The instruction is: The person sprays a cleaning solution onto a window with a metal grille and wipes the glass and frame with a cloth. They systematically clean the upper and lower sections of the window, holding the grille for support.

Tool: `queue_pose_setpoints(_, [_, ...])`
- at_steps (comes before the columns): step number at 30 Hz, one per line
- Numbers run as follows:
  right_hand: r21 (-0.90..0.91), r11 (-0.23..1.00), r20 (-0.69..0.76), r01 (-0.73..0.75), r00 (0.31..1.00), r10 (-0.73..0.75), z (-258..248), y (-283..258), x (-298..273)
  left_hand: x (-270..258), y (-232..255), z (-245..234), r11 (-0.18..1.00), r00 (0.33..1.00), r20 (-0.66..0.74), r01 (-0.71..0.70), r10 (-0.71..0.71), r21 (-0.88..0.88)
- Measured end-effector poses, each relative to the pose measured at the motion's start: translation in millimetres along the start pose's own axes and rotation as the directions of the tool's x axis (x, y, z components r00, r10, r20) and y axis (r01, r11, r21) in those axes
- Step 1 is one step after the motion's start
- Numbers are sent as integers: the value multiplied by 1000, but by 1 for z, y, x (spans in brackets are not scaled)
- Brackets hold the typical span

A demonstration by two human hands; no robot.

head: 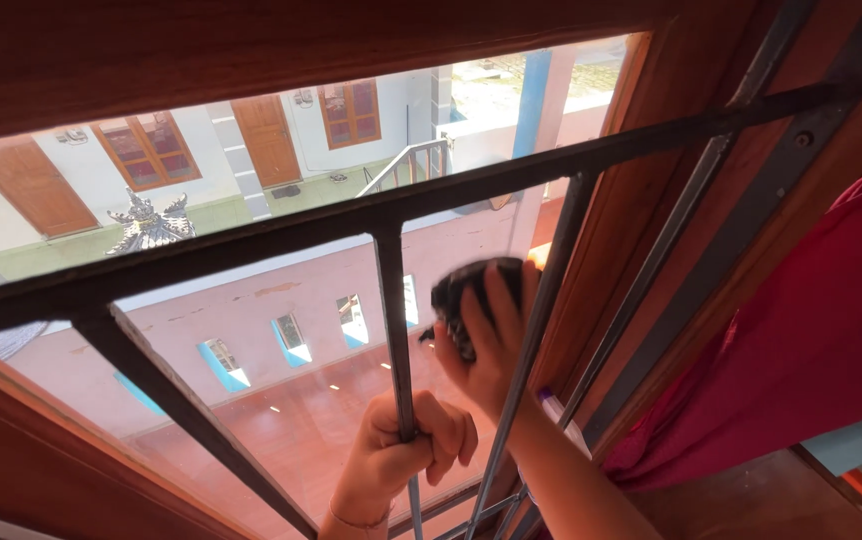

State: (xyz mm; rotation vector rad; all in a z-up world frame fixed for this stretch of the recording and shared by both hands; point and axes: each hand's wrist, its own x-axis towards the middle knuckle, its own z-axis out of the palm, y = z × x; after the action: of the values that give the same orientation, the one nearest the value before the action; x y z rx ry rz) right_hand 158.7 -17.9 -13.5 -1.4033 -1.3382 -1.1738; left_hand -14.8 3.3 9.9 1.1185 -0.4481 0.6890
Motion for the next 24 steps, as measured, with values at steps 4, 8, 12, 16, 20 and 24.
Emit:
queue_pose_setpoints(4, [-11, 1000, -68, 13, 998, -13, 3, 3, -18, 4, 10, 6, 953, 997, -11, -64, 70, 297])
queue_pose_setpoints(8, [-94, 987, -139, -133, 983, 119, -15, 0, 44, 6, 42, 32, 866, 986, -75, -93, 149, 491])
queue_pose_setpoints(12, [-23, 984, -181, -178, 968, 171, -31, 3, 108, 8, 52, 64, 902, 980, -161, -39, 119, 430])
queue_pose_setpoints(16, [62, 971, -135, -230, 962, 236, -34, 2, 116, 6, 30, 75, 803, 885, -370, -7, 282, 596])
queue_pose_setpoints(20, [314, 924, -32, -221, 970, 243, -36, 17, 88, 10, -21, 77, 536, 631, -424, 16, 650, 844])
queue_pose_setpoints(24, [363, 911, -52, -194, 972, 228, -46, 31, 82, 1, -67, 67, -118, 441, -56, 357, 896, 926])
